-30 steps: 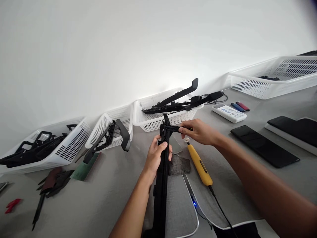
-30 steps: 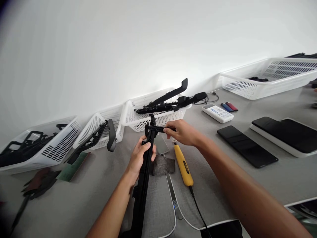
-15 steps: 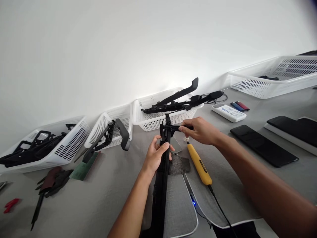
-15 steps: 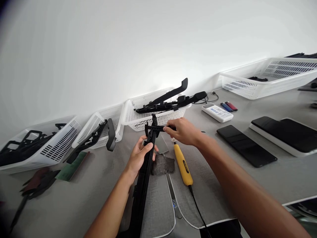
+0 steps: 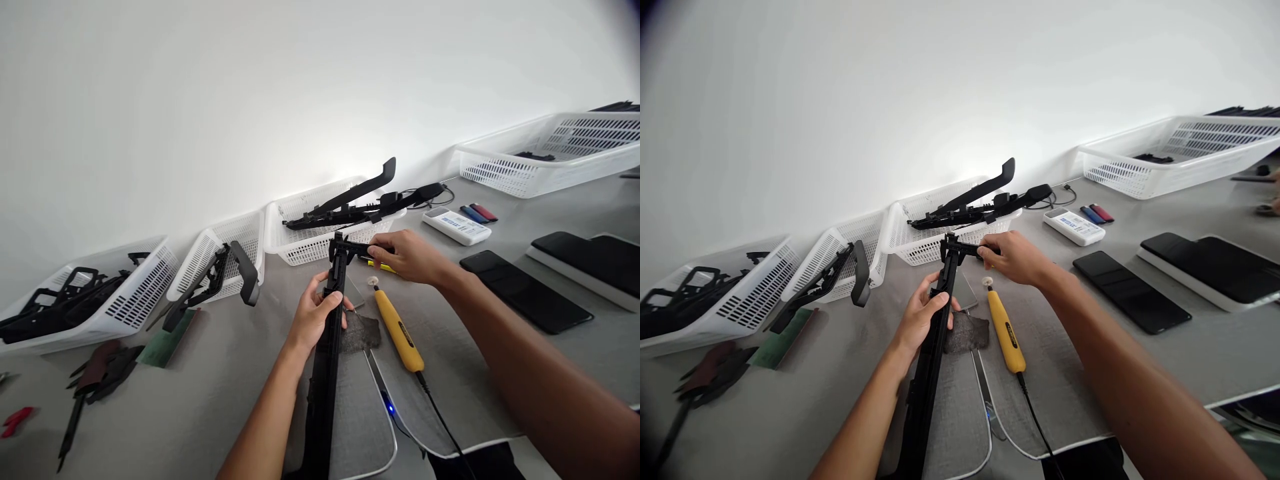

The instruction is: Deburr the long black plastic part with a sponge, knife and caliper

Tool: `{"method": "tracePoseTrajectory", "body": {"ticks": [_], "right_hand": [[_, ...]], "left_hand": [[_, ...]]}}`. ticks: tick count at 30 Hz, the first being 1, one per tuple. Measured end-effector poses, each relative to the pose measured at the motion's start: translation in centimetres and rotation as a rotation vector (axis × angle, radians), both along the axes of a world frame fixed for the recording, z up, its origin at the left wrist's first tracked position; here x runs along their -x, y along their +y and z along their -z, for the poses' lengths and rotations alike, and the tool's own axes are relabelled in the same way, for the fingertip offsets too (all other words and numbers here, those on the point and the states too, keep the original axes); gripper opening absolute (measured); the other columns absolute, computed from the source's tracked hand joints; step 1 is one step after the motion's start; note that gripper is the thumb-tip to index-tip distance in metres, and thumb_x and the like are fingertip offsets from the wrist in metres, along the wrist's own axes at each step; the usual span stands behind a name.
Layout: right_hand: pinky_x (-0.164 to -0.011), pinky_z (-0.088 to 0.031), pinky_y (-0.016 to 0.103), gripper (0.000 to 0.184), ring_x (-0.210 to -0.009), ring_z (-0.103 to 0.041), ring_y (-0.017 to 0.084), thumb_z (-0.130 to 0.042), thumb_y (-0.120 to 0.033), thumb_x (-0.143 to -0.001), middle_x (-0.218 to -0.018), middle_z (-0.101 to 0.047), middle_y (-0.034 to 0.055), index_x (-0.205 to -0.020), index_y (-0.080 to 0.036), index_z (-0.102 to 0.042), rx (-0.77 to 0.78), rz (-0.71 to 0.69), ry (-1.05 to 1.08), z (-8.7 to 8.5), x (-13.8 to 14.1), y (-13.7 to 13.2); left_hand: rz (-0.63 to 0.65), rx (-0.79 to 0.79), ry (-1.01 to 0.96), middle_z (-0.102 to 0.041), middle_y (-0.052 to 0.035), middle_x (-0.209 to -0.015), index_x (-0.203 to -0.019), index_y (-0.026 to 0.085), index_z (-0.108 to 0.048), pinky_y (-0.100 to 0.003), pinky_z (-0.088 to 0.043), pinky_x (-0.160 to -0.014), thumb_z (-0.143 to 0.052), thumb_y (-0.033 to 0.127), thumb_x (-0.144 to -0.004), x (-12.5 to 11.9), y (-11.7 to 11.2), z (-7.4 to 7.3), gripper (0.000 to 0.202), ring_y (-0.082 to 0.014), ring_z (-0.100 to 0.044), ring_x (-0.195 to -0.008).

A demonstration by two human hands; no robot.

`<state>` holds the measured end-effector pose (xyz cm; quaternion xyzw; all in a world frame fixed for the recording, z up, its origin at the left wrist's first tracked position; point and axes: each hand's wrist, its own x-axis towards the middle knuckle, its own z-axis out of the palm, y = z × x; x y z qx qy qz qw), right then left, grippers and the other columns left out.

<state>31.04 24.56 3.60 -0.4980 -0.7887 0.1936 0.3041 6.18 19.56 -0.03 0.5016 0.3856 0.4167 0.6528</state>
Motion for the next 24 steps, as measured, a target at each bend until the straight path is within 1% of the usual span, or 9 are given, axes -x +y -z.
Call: {"method": "tracePoseTrajectory", "body": {"ticks": [5,8,11,13,14,16,19,22,24], "right_hand": [[-0.06,-0.03,0.031,0.04,-0.052,-0.043,0.013,-0.047,-0.042,-0.1,-0.06,-0.061,0.0001,-0.077,-0.019,-0.07,0.024,-0.025,0.0,0.0,-0.2,0.0],[-0.059,-0.03,0.031,0.043,-0.052,-0.043,0.013,-0.047,-0.046,-0.101,-0.061,-0.062,0.0005,-0.075,-0.019,-0.069,0.023,-0.028,0.019,0.0,-0.1,0.0],[-0.056,-0.029,0.03,0.056,-0.05,-0.041,0.012,-0.048,-0.06,-0.101,-0.055,-0.059,0.0004,-0.063,-0.02,-0.058,0.061,0.01,0.066,0.1,0.0,-0.1],[-0.055,-0.028,0.03,0.064,-0.049,-0.041,0.012,-0.048,-0.068,-0.1,-0.05,-0.057,0.0008,-0.057,-0.021,-0.05,0.079,0.084,0.087,0.2,0.0,0.0],[-0.054,-0.028,0.031,0.066,-0.048,-0.041,0.012,-0.048,-0.07,-0.1,-0.05,-0.057,0.0014,-0.055,-0.021,-0.049,0.091,0.127,0.085,0.3,0.0,0.1],[-0.054,-0.03,0.031,0.065,-0.048,-0.045,0.013,-0.05,-0.067,-0.1,-0.052,-0.062,0.0034,-0.054,-0.021,-0.055,0.141,0.199,0.048,0.7,-0.4,0.4],[-0.057,-0.033,0.033,0.059,-0.051,-0.053,0.016,-0.057,-0.055,-0.1,-0.057,-0.069,0.0062,-0.053,-0.02,-0.063,0.251,0.239,-0.089,1.3,-1.1,0.7],[-0.058,-0.034,0.033,0.055,-0.054,-0.059,0.019,-0.06,-0.048,-0.099,-0.055,-0.068,0.0069,-0.051,-0.021,-0.066,0.304,0.207,-0.215,1.8,-1.8,0.6],[-0.06,-0.037,0.033,0.047,-0.059,-0.063,0.021,-0.06,-0.046,-0.099,-0.057,-0.07,0.0061,-0.06,-0.022,-0.074,0.303,0.141,-0.213,2.1,-1.9,0.4]], "left_hand": [[-0.001,-0.004,0.002,-0.077,-0.0013,-0.075,-0.133,0.016,-0.046,-0.025,-0.046,-0.047,-0.084,0.051,-0.08,0.1,0.1,0.1,0.075,-0.0138,-0.061,-0.047],[-0.004,-0.006,-0.005,-0.076,-0.0013,-0.075,-0.133,0.016,-0.046,-0.025,-0.046,-0.048,-0.084,0.051,-0.08,0.1,0.1,0.1,0.073,-0.0138,-0.062,-0.047],[-0.033,-0.014,-0.025,-0.076,-0.001,-0.075,-0.132,0.017,-0.047,-0.024,-0.045,-0.048,-0.083,0.049,-0.081,0.3,0.3,-0.1,0.071,-0.0134,-0.061,-0.047],[-0.083,-0.026,-0.043,-0.075,0.0,-0.074,-0.131,0.017,-0.048,-0.024,-0.044,-0.048,-0.083,0.048,-0.081,0.6,0.4,-0.2,0.069,-0.0127,-0.06,-0.047],[-0.119,-0.032,-0.054,-0.075,0.0006,-0.074,-0.131,0.017,-0.049,-0.023,-0.044,-0.048,-0.082,0.047,-0.081,0.8,0.5,-0.2,0.067,-0.0123,-0.06,-0.048],[-0.203,-0.039,-0.077,-0.074,0.0015,-0.075,-0.13,0.018,-0.05,-0.022,-0.043,-0.048,-0.08,0.046,-0.083,1.1,0.7,-0.1,0.063,-0.0113,-0.06,-0.049],[-0.285,-0.042,-0.108,-0.073,0.0018,-0.077,-0.125,0.02,-0.052,-0.021,-0.04,-0.048,-0.077,0.043,-0.085,1.3,0.9,0.2,0.053,-0.0103,-0.059,-0.05],[-0.285,-0.039,-0.122,-0.073,0.0018,-0.076,-0.121,0.02,-0.053,-0.021,-0.039,-0.047,-0.076,0.043,-0.086,1.3,1.1,0.7,0.048,-0.0105,-0.059,-0.05],[-0.276,-0.035,-0.125,-0.072,0.0021,-0.075,-0.121,0.021,-0.053,-0.021,-0.039,-0.047,-0.077,0.044,-0.085,1.1,1.1,0.8,0.049,-0.0109,-0.059,-0.05]]}}
